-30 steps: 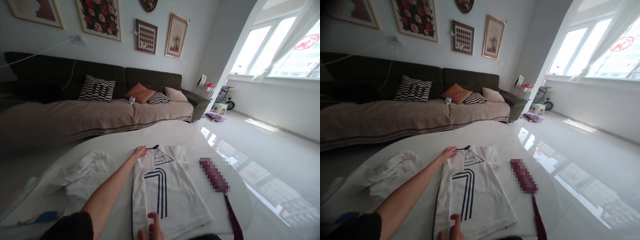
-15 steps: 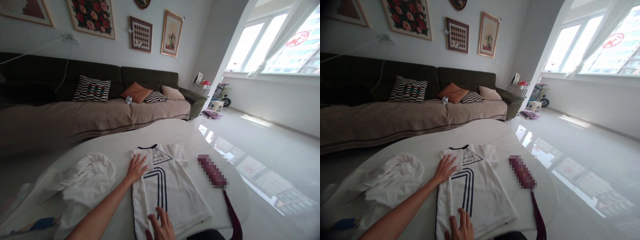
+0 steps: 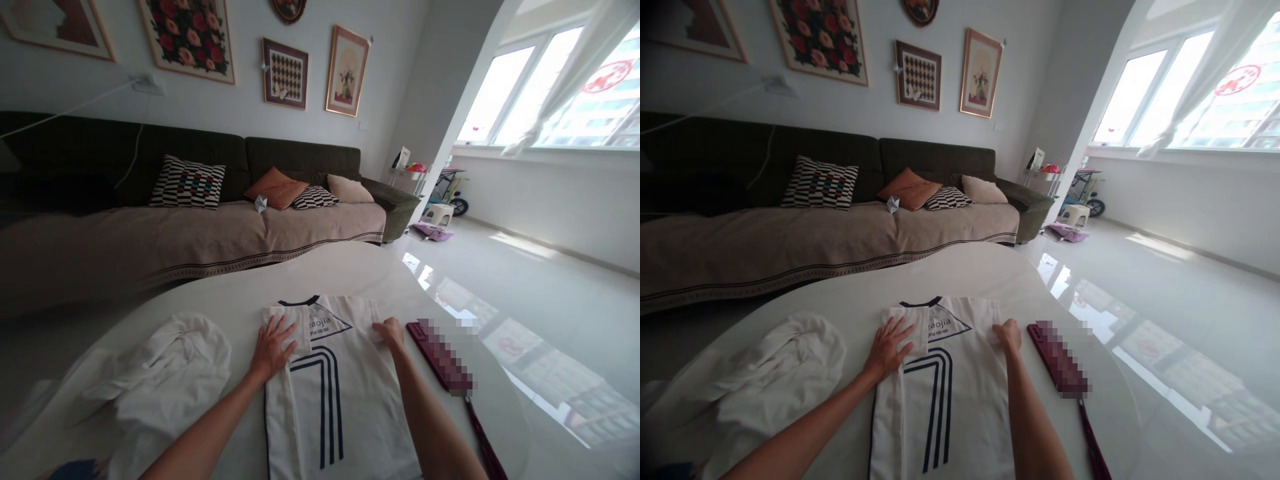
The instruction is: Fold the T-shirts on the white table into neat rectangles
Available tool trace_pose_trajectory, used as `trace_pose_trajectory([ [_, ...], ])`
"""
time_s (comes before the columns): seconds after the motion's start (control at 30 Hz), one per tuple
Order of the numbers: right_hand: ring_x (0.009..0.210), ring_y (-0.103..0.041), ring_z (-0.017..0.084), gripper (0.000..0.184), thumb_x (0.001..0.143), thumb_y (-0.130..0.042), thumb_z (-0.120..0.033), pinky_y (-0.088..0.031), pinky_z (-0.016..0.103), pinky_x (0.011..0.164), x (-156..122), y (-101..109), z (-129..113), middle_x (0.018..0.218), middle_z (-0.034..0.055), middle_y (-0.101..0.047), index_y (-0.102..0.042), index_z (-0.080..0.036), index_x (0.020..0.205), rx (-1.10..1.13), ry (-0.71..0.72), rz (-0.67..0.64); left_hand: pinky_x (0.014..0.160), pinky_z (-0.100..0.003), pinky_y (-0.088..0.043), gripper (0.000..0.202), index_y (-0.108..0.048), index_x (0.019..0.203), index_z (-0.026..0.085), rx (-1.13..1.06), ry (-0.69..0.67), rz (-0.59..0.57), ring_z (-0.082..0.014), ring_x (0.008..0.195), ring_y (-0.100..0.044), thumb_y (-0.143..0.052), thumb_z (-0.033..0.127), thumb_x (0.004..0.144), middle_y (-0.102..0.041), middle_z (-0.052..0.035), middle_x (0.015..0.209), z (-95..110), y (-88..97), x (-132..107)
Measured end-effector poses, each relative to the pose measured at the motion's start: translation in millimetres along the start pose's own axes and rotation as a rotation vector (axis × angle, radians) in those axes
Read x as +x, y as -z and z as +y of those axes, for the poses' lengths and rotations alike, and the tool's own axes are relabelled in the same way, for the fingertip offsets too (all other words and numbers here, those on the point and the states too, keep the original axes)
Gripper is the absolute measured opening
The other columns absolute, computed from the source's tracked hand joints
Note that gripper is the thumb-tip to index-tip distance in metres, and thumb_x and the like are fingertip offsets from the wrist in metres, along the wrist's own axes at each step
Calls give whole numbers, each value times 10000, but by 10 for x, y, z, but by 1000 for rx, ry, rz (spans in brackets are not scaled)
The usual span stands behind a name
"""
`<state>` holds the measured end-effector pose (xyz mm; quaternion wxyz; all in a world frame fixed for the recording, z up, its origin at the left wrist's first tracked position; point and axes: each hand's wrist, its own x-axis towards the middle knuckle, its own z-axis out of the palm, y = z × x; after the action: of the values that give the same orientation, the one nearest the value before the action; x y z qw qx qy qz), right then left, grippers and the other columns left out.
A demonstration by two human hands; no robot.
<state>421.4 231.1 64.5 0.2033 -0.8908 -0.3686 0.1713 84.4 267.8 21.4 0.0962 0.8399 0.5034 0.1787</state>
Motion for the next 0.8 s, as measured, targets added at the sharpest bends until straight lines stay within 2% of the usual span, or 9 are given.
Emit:
trace_pose_trajectory([
  [0.17,672,-588,139,218,790,-516,-282,-393,228,608,-10,81,-105,713,30,-630,-612,-113,888,64,144,14,1024,-577,-161,438,-430,1272,372,-27,2,-36,-301,1335,-136,-406,447,841,-316,14,1419,12,28,3],
  [0.33,694,-553,135,279,799,-400,-193,-361,222,647,-366,170,-552,770,36,-614,-561,-147,1023,99,372,105,1028,-572,-157,442,-437,1270,362,-17,-12,-45,-303,1332,-146,-434,421,832,-306,-2,1425,50,63,-14],
  [0.4,728,-550,137,310,810,-359,-170,-360,228,660,-653,65,-834,883,62,-600,-538,-157,1063,105,455,120,1025,-575,-157,432,-449,1263,359,-12,-9,-40,-305,1328,-158,-427,424,836,-315,-8,1421,65,81,-24],
  [0.47,749,-556,136,326,815,-341,-149,-365,229,656,-1011,-132,-1113,975,78,-574,-524,-170,1085,105,540,97,1026,-571,-157,431,-454,1260,356,-11,-5,-34,-307,1326,-166,-428,426,835,-323,-14,1417,73,94,-32],
  [0.57,738,-574,134,298,790,-429,-163,-378,216,634,-1543,-456,-1327,926,45,-583,-540,-199,1065,88,678,-11,1032,-549,-171,408,-499,1224,335,-8,-5,-46,-296,1327,-170,-458,386,821,-359,-21,1398,70,95,-39],
  [0.6,733,-579,132,287,779,-466,-180,-385,212,635,-1678,-523,-1298,899,29,-587,-547,-210,1053,87,725,-57,1036,-540,-176,392,-526,1198,319,-6,-6,-49,-289,1326,-175,-467,367,814,-383,-28,1382,66,90,-38],
  [0.67,777,-587,137,280,780,-499,-220,-402,214,675,-1844,-545,-1061,912,22,-590,-544,-219,1057,106,781,-101,1043,-530,-175,361,-570,1147,285,-7,-9,-46,-283,1324,-186,-474,343,804,-423,-43,1352,56,76,-36],
  [0.73,883,-572,164,277,809,-478,-261,-408,243,749,-1885,-415,-622,993,49,-580,-526,-207,1076,121,744,-46,1045,-534,-171,345,-589,1116,266,-13,-10,-35,-287,1322,-191,-468,346,803,-433,-52,1343,51,65,-34],
  [0.8,966,-535,205,274,803,-492,-307,-397,290,808,-1874,-202,-95,1023,71,-574,-526,-199,1053,69,636,61,1041,-540,-171,336,-594,1100,260,-19,-8,-31,-290,1323,-185,-455,344,806,-424,-52,1350,58,66,-34],
])
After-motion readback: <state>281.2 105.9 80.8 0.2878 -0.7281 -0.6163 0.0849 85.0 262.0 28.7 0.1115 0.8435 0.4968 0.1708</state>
